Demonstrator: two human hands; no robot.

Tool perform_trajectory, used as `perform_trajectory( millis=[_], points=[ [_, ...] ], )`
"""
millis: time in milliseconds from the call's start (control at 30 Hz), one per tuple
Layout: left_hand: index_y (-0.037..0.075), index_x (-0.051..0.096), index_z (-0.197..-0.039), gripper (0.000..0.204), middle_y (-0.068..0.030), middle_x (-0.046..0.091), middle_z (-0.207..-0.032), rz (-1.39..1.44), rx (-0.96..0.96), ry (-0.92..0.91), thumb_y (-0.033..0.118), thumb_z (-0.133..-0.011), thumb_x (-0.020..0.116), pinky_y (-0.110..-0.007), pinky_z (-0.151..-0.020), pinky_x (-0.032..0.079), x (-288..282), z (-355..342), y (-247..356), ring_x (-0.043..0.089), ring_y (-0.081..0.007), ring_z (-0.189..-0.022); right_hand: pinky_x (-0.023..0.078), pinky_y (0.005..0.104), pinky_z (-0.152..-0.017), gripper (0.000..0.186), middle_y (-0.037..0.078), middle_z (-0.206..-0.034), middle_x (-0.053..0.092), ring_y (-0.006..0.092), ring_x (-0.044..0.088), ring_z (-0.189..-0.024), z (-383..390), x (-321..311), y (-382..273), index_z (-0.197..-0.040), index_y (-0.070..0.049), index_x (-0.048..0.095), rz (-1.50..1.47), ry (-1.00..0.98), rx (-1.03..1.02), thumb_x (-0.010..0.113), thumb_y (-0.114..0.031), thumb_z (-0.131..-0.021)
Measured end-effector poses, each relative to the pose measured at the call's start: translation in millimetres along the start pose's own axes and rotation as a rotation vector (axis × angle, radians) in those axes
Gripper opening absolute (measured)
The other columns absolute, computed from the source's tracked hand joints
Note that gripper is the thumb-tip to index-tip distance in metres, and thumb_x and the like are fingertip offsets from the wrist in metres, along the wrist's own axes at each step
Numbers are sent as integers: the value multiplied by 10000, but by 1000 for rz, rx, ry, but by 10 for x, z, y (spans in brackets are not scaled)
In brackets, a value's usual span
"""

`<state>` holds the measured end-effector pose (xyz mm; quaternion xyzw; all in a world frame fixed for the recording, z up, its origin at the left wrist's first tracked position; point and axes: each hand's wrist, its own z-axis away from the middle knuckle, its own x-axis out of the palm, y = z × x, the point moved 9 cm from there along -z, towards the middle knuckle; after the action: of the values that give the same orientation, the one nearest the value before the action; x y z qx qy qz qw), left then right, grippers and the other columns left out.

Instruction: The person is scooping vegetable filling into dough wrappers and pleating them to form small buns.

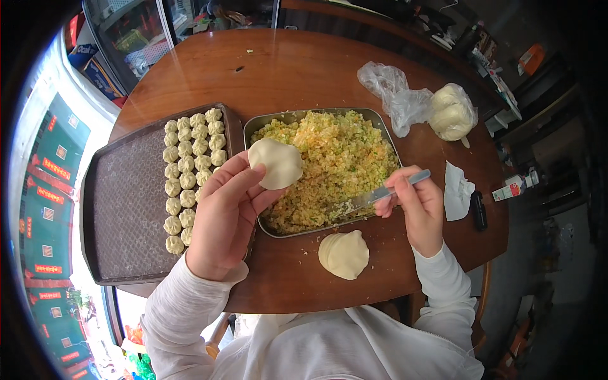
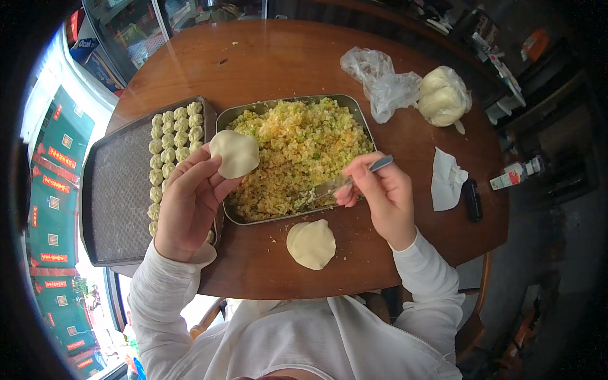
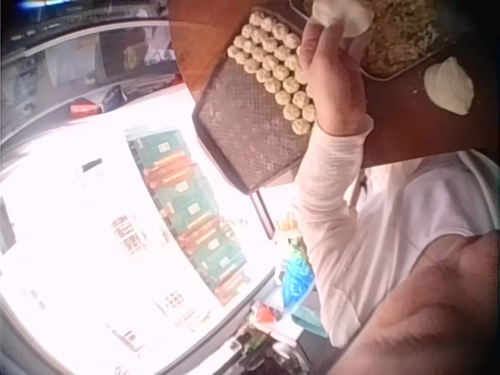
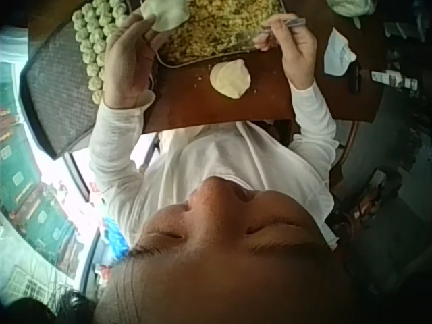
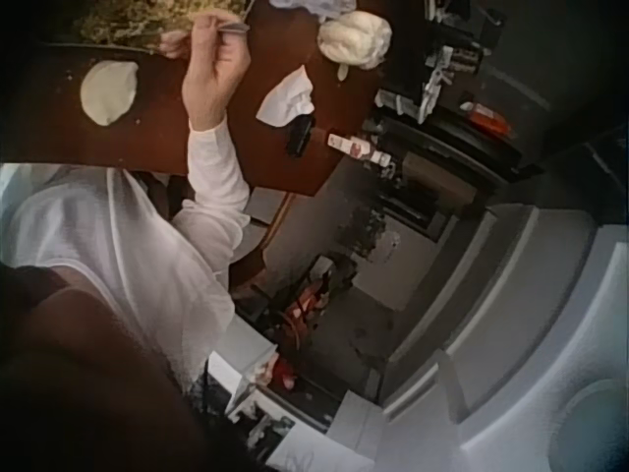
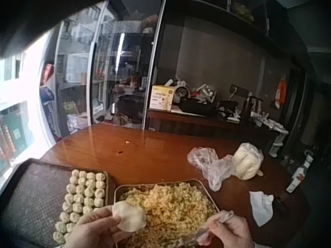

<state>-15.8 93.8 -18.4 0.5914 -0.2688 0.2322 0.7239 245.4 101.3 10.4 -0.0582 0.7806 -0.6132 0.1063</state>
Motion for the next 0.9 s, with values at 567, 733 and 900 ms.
perform_trajectory(
  millis=[567,733,900],
  points=[
    [-46,561,-1244,270,-137,685,-1134,-2,7,22,45,-996,506,-284,-867,605,-12,21,4,705,-192,-1003,527,283,-674,234,118,-887,676,163,661,-743,139,-26,-449,-1051,26,627,299,20,-441,524,-184,-1044],
    [-35,576,-1223,251,-133,692,-1118,-4,2,30,38,-995,498,-281,-845,618,-6,10,-13,714,-187,-976,496,339,-638,178,116,-841,671,220,625,-698,180,-26,-628,-1000,-1,659,392,-91,-689,579,-160,-1003],
    [-38,570,-1242,268,-131,693,-1121,-7,-4,40,46,-1003,482,-279,-846,618,-19,-1,-29,714,-183,-975,527,351,-675,112,103,-855,700,240,660,-718,169,167,-640,-1006,-30,692,419,-252,-673,628,-103,-952]
  ],
)
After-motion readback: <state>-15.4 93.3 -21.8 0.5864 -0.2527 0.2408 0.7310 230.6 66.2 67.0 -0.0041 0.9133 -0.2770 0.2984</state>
